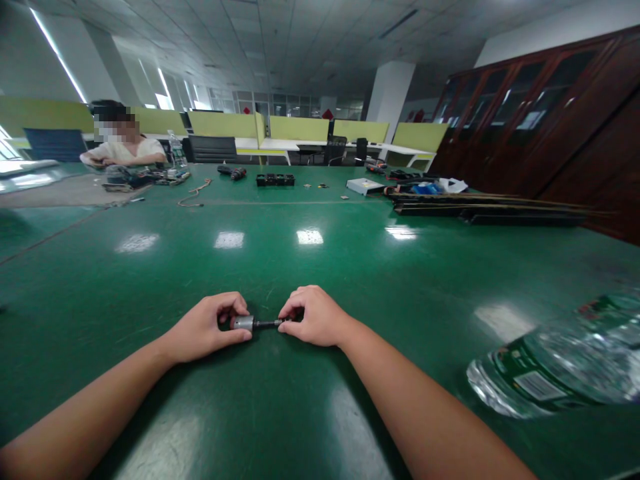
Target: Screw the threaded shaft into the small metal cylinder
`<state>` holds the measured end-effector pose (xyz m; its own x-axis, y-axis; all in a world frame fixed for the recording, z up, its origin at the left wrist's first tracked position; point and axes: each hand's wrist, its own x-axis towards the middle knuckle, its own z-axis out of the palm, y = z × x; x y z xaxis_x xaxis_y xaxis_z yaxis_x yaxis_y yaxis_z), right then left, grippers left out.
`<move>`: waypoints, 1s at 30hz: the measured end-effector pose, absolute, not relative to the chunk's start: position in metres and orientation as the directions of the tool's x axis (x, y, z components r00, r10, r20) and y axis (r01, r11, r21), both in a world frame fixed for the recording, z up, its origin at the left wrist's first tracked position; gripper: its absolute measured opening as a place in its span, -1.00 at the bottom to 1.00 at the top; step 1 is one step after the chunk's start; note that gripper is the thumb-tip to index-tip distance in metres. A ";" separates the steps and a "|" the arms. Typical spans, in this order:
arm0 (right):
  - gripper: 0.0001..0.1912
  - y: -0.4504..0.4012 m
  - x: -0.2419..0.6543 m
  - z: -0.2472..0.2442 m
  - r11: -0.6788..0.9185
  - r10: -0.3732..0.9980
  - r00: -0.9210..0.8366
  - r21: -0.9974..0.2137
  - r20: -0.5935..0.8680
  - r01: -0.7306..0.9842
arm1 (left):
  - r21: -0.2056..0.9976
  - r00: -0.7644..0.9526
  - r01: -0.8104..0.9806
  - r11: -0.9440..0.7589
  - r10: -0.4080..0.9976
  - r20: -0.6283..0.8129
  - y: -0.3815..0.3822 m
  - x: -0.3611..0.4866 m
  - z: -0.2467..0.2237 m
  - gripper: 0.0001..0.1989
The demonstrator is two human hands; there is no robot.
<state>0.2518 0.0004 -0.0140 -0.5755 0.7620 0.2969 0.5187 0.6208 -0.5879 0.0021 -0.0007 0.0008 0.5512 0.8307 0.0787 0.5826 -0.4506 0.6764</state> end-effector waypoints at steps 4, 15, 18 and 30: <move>-0.83 -0.004 0.243 -0.014 0.600 0.779 -0.548 -0.615 0.304 0.512 | 0.674 0.551 0.584 -0.453 0.830 0.081 -0.001 0.002 0.000 -0.76; -0.86 -0.010 0.235 -0.015 0.598 0.778 -0.552 -0.628 0.302 0.499 | 0.689 0.587 0.564 -0.456 0.808 0.054 -0.003 0.002 0.002 -0.72; -0.87 -0.009 0.235 -0.015 0.620 0.761 -0.570 -0.608 0.310 0.496 | 0.691 0.575 0.581 -0.431 0.818 0.028 -0.003 0.003 0.003 -0.72; -0.83 -0.013 0.232 -0.018 0.672 0.725 -0.596 -0.543 0.345 0.504 | 0.685 0.570 0.593 -0.423 0.821 0.014 -0.003 0.005 0.003 -0.74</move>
<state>0.2316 -0.0129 -0.0175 -0.5961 0.7251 0.3447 0.5035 0.6720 -0.5430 0.0050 -0.0030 0.0029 0.5704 0.8213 0.0140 0.5928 -0.4234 0.6851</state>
